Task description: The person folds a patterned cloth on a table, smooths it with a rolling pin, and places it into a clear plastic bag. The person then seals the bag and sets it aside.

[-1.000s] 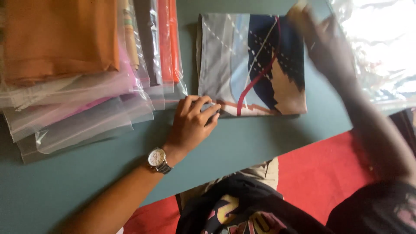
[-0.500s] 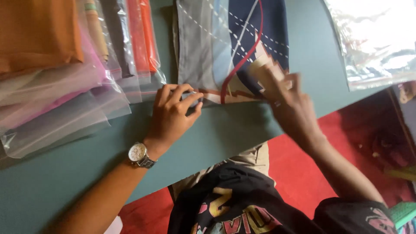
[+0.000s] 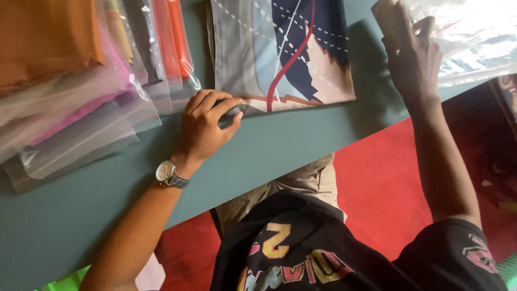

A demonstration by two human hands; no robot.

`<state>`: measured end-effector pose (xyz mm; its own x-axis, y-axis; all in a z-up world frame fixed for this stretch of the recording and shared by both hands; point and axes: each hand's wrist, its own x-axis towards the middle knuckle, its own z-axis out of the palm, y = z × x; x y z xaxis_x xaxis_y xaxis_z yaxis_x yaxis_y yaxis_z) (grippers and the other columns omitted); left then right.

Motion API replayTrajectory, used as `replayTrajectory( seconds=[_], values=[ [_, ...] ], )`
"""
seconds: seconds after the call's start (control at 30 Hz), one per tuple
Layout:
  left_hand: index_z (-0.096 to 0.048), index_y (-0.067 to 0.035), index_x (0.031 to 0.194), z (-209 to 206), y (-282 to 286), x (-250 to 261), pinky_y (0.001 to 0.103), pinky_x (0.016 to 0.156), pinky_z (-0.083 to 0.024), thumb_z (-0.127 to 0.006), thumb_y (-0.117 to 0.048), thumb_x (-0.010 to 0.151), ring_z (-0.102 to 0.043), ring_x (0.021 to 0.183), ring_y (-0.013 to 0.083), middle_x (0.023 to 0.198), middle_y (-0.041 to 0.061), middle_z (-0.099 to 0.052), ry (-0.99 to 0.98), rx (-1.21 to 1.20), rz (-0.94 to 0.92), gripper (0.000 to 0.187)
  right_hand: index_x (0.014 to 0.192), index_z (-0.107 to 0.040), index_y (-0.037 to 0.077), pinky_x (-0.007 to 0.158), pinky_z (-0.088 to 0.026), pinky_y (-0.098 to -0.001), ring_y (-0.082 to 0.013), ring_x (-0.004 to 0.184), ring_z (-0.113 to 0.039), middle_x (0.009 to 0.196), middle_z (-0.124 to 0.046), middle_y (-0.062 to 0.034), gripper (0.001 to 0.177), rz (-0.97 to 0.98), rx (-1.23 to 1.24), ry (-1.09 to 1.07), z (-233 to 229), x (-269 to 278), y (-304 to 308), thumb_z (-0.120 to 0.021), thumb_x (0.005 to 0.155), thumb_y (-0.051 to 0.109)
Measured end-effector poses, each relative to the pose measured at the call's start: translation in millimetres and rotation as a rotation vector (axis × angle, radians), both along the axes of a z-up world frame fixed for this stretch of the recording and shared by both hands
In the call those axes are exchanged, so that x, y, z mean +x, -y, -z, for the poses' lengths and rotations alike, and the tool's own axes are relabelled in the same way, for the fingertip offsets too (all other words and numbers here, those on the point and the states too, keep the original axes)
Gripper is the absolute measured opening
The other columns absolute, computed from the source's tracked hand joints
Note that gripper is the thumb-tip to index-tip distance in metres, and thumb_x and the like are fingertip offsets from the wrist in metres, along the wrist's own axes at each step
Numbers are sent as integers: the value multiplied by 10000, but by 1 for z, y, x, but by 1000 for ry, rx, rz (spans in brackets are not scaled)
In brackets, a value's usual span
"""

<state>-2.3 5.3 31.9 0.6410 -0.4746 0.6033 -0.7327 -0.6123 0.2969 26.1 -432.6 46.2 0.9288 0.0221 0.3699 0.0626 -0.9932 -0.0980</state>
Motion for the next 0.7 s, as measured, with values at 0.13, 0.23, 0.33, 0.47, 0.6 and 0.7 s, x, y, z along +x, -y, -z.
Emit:
replayTrajectory(
  seconds=[0.13, 0.23, 0.33, 0.47, 0.6, 0.7],
  values=[
    [-784, -80, 1078, -3, -8, 0, 382, 826, -567, -793, -128, 874, -629, 988, 258, 1028, 65, -703, 0, 21, 36, 211, 1642, -394, 174, 433, -498, -539, -461, 743, -624, 1102, -551, -215, 699, 58, -237, 58, 30, 20, 26, -782, 1061, 198],
    [-781, -82, 1071, -3, -11, 3, 368, 806, -580, -812, -108, 840, -639, 988, 243, 1022, 57, -712, 11, 58, 65, 235, 1653, -416, 164, 464, -508, -476, -387, 806, -582, 1060, -570, -176, 712, 54, -345, 134, 41, 24, 37, -807, 1075, 305],
    [-778, -57, 1092, -2, -13, 4, 360, 820, -594, -829, -67, 828, -654, 983, 235, 1025, 61, -729, 46, 104, 73, 269, 1654, -433, 134, 585, -490, -455, -373, 845, -567, 1076, -606, -185, 719, 51, -388, 173, 44, 22, 38, -797, 1098, 410],
    [-778, -30, 1096, -3, -14, 4, 357, 814, -608, -811, -33, 834, -682, 977, 242, 1033, 80, -747, 93, 126, 83, 264, 1570, -502, 21, 787, -481, -526, -412, 1065, -484, 1260, -526, -260, 772, -63, -287, 279, 3, 3, -2, -934, 1018, 344],
    [-769, -26, 1105, -5, -19, 7, 358, 791, -613, -779, -37, 810, -691, 978, 240, 1040, 82, -750, 72, 135, 111, 295, 1555, -473, 19, 1038, -420, -628, -478, 1187, -501, 1353, -542, -279, 712, -292, -123, 290, -7, -8, -37, -908, 1012, 168],
    [-762, -50, 1155, -2, -19, 8, 334, 747, -613, -776, -20, 827, -696, 977, 217, 1044, 73, -748, 85, 164, 101, 329, 1411, -615, -11, 1041, -403, -532, -422, 1138, -532, 1277, -585, -262, 425, -577, 54, 223, -8, -19, -61, -779, 1024, 52]
  ],
)
